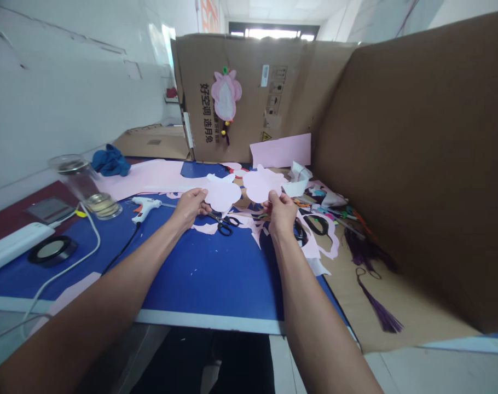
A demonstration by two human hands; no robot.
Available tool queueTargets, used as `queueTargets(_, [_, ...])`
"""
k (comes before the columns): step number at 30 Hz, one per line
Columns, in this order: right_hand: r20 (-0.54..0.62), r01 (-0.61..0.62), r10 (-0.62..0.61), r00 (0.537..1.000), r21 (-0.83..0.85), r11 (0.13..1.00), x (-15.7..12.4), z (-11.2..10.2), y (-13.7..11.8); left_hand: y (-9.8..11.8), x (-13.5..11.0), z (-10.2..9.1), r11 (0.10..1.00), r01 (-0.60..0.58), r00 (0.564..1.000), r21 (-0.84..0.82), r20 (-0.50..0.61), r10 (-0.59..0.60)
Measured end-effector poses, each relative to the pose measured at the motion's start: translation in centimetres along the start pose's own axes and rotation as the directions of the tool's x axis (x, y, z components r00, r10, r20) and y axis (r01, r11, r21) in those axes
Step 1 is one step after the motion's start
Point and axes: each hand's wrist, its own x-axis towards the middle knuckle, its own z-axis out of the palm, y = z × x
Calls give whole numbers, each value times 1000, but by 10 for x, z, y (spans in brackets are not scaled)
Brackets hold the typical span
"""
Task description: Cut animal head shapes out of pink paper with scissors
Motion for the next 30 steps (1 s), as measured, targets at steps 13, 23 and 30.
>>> queueTargets(13, [44, 21, -19, 999, -42, 999, -2, 2, 3, 31, 12, -24, 972, -46, 939, -231, -342, -37])
queueTargets(23, [161, 46, -25, 987, -127, 991, -17, 13, 0, 18, 7, -14, 986, 93, 977, -140, -179, -118])
queueTargets(30, [201, 35, -15, 979, -96, 995, -17, 16, -3, 18, 6, -12, 988, 145, 974, -60, -167, -153])
